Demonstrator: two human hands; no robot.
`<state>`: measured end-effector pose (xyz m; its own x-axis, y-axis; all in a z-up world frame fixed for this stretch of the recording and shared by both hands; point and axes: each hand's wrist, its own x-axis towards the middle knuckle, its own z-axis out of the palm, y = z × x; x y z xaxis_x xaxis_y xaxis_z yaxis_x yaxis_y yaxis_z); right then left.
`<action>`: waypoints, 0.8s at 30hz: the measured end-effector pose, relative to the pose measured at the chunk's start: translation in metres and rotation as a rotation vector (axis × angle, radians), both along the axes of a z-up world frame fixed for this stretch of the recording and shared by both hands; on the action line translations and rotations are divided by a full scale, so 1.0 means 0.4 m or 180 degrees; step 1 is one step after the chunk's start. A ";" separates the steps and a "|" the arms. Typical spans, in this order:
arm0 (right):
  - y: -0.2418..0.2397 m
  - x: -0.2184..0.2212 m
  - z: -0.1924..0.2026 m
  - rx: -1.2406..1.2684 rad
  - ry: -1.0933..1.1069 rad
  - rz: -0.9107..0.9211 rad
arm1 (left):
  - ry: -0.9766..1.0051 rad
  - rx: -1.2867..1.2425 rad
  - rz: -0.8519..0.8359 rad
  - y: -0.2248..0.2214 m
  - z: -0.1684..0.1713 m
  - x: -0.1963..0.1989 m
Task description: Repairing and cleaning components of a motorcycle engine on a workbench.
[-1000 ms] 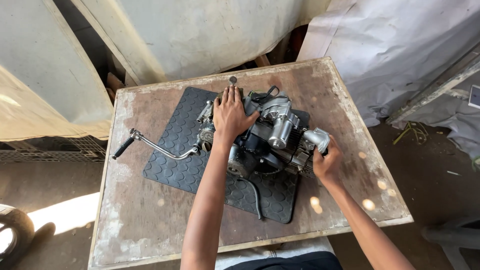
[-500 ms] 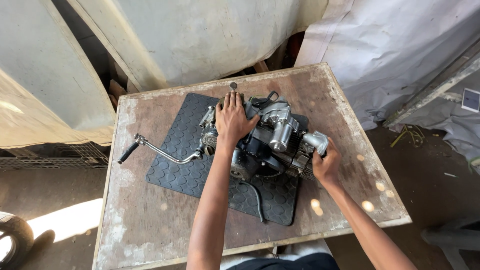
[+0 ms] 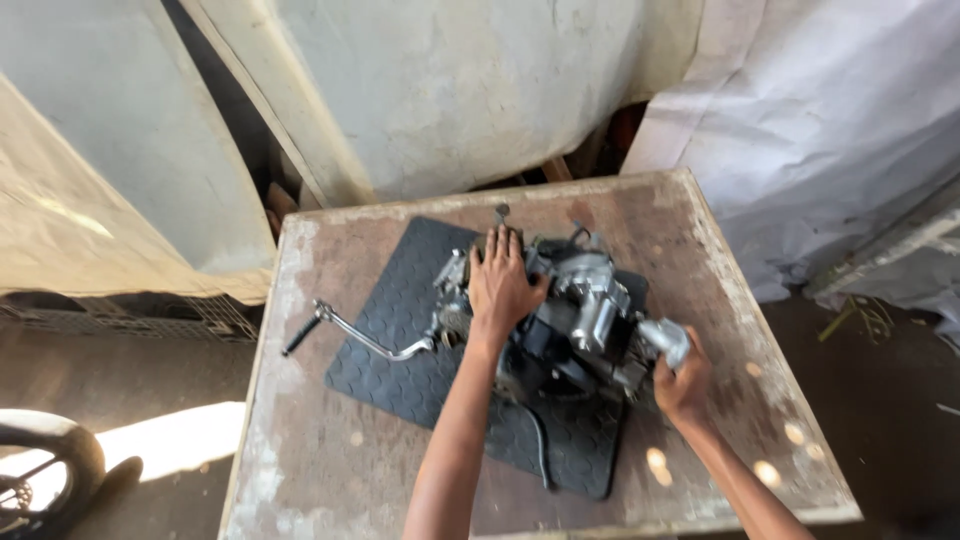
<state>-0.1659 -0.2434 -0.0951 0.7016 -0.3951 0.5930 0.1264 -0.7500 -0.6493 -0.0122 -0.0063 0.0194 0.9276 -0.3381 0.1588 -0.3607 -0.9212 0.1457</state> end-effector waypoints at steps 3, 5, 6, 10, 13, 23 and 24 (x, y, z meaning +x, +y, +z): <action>-0.030 0.011 -0.059 0.0183 0.0041 0.0069 | -0.0018 -0.0031 0.0012 -0.002 0.003 -0.001; -0.027 -0.004 -0.026 0.0257 0.0122 0.0317 | -0.0437 -0.0249 0.0014 -0.003 -0.068 0.023; -0.032 -0.011 -0.009 0.0319 0.0193 0.0568 | -0.0862 -0.0483 0.0021 -0.010 -0.105 0.037; -0.043 -0.010 -0.036 0.0291 0.0120 0.0668 | -0.0864 -0.0433 -0.0074 0.003 -0.099 0.028; -0.044 -0.010 -0.041 0.0330 0.0268 0.0540 | -0.0732 -0.0489 -0.0166 0.008 -0.082 0.021; -0.052 -0.012 -0.025 0.0543 0.0561 0.0865 | -0.0656 -0.0720 -0.0211 0.011 -0.052 0.006; -0.048 -0.011 -0.013 0.0559 0.0474 0.0921 | -0.0712 -0.0698 -0.0216 0.011 -0.049 0.005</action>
